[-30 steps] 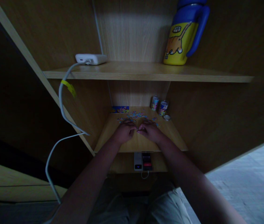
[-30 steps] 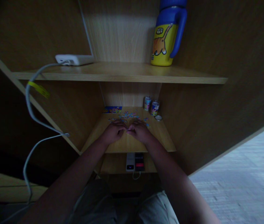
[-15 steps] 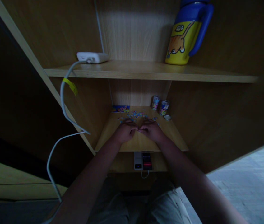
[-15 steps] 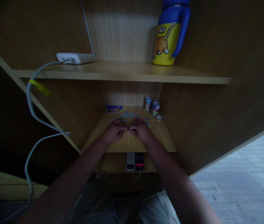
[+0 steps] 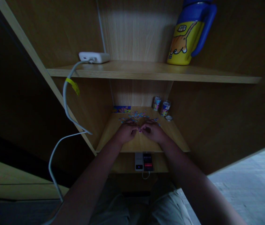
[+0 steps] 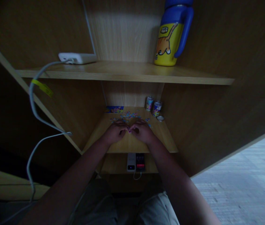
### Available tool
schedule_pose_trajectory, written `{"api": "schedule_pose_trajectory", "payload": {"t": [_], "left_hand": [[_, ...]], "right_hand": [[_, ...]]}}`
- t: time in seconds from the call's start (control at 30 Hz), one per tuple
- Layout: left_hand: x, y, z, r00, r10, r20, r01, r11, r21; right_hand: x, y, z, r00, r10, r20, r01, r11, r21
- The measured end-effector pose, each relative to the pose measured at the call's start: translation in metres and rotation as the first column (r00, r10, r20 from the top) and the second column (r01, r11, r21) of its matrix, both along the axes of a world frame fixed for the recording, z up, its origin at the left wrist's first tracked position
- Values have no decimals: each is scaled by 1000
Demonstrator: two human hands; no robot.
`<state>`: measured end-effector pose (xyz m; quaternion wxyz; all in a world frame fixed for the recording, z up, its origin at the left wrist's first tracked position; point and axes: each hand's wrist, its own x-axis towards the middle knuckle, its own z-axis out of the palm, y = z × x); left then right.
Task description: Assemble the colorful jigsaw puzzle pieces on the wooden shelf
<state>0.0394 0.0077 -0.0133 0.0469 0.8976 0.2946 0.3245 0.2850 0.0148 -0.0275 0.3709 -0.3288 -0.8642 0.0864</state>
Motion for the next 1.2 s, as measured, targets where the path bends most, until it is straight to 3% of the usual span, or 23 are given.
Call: {"api": "schedule_pose_trajectory", "payload": {"t": [0.27, 0.5, 1.2], "left_hand": [[-1, 1, -2, 999, 43, -1, -43, 999, -13], [-1, 2, -4, 998, 60, 8, -60, 998, -8], [-1, 4, -3, 1000, 6, 15, -6, 1000, 6]], "right_hand": [[1, 3, -5, 999, 41, 9, -41, 999, 2], [0, 2, -4, 999, -30, 14, 30, 1000, 2], [-1, 1, -5, 997, -42, 60, 42, 999, 11]]}}
